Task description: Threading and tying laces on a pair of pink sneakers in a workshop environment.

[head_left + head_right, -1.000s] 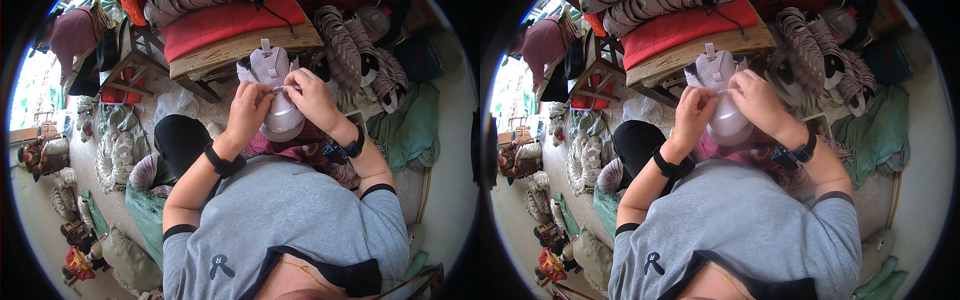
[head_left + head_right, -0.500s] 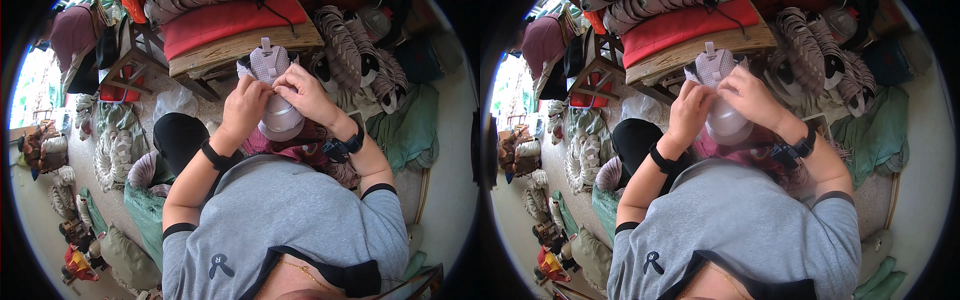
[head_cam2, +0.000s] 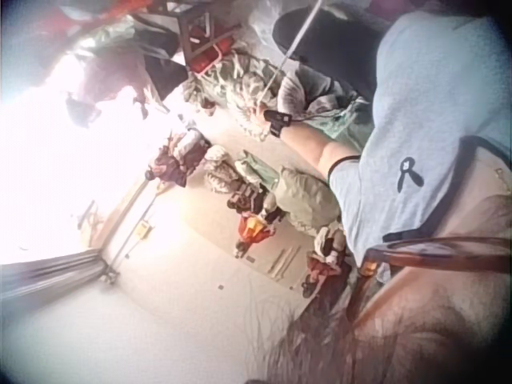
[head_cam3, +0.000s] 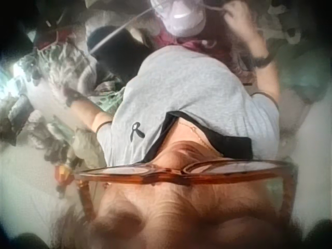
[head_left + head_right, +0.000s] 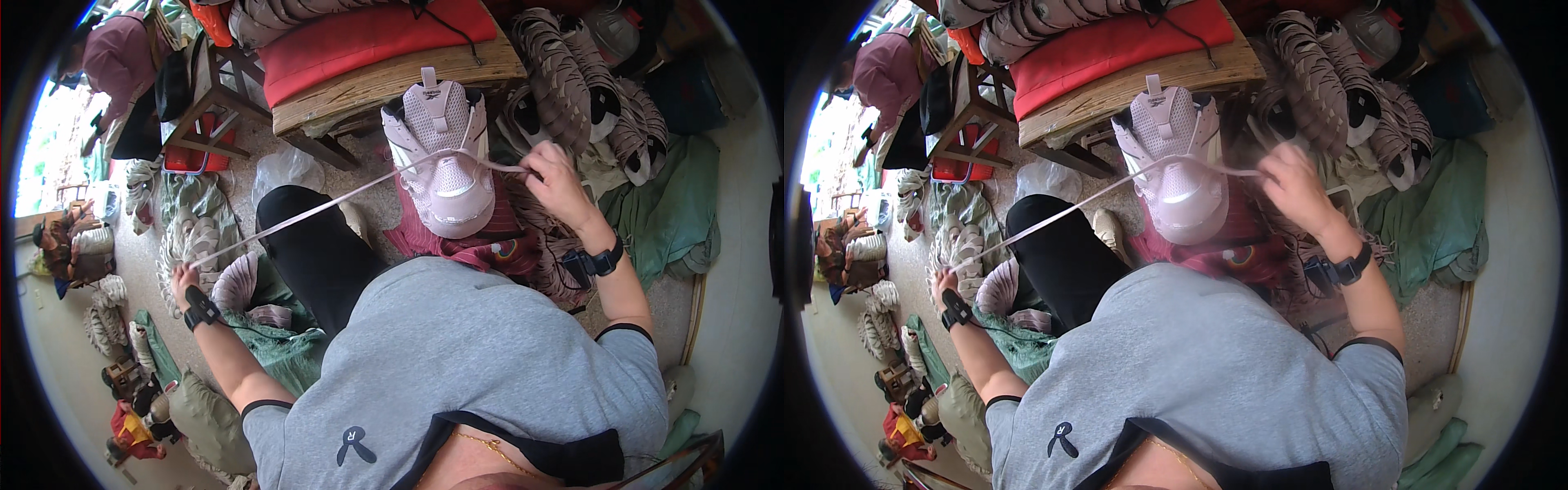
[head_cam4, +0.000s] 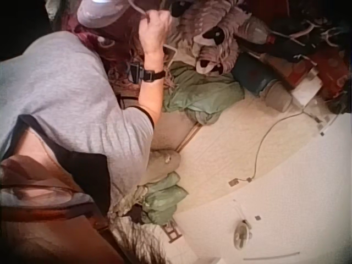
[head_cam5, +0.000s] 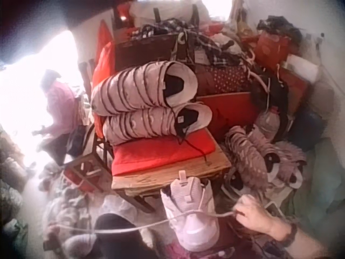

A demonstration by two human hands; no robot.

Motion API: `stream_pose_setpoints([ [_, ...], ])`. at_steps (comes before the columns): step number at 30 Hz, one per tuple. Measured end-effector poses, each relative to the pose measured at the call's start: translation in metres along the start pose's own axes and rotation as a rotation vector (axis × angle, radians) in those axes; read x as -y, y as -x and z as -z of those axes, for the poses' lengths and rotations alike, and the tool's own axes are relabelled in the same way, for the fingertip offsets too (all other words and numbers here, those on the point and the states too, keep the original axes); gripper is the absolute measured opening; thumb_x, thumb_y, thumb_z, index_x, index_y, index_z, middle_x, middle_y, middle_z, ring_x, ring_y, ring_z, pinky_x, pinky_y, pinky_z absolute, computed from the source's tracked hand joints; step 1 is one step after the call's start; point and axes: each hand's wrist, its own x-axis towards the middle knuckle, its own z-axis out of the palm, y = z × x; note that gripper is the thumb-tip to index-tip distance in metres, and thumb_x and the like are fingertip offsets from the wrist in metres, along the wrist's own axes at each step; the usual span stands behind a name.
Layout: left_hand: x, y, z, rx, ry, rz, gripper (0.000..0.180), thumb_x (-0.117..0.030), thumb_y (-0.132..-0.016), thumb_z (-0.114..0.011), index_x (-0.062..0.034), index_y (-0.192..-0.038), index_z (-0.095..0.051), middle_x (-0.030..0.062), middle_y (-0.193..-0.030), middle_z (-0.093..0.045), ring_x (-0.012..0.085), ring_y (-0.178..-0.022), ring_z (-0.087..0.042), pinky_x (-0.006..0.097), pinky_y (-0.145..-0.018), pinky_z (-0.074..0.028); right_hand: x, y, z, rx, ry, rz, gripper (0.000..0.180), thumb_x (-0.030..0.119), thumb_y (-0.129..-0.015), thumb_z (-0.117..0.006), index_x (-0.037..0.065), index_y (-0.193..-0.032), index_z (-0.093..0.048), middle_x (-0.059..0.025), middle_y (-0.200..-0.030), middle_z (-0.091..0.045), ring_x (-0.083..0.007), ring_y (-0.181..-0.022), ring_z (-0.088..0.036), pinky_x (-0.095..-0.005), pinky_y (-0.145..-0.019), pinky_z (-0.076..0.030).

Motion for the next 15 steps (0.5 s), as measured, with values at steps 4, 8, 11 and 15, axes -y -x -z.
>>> stream_pose_setpoints([
  [4,-0.012,0.011,-0.024,-0.063,0.844,0.221,0.020,-0.004,-0.095,-0.045,-0.0124,-0.077,-0.045,-0.0039,-0.066,-0.037,0.0106,-0.053,-0.034,0.026,-0.051,-0.030,-0.046,0.037,-0.002,0.063,0.344,-0.397,0.010,0.010,-0.083,-0.062,0.007,-0.090,-0.068,-0.0124,-0.088,-0.063,-0.0361,-0.085,-0.059,-0.0427,-0.076,-0.048],
  [8,-0.115,0.038,-0.096,-0.142,1.078,0.332,0.012,-0.006,-0.096,-0.048,-0.0049,-0.093,-0.059,-0.0020,-0.075,-0.053,0.0093,-0.055,-0.041,0.024,-0.049,-0.033,-0.115,0.077,-0.016,-0.129,-0.884,-1.203,0.023,0.007,-0.092,-0.050,0.000,-0.111,-0.062,-0.0162,-0.095,-0.071,-0.0299,-0.090,-0.069,-0.0366,-0.077,-0.055],
  [11,-0.208,0.077,-0.141,0.053,0.790,-0.131,0.031,-0.012,-0.100,-0.054,-0.0022,-0.129,-0.058,0.0072,-0.108,-0.070,0.0047,-0.074,-0.053,0.016,-0.066,-0.044,-0.167,0.113,-0.028,-0.610,-1.454,-1.274,0.027,0.002,-0.093,-0.046,-0.005,-0.118,-0.055,-0.0169,-0.099,-0.068,-0.0289,-0.091,-0.068,-0.0361,-0.080,-0.056],
  [15,-0.349,0.170,-0.218,0.385,0.812,-0.108,0.032,-0.014,-0.099,-0.059,0.0002,-0.128,-0.059,0.0107,-0.109,-0.071,0.0105,-0.083,-0.064,0.022,-0.076,-0.050,-0.237,0.176,-0.029,-1.027,-1.506,-1.406,0.024,-0.005,-0.091,-0.036,-0.006,-0.105,-0.055,-0.0109,-0.088,-0.063,-0.0192,-0.071,-0.059,-0.0281,-0.066,-0.051],
])
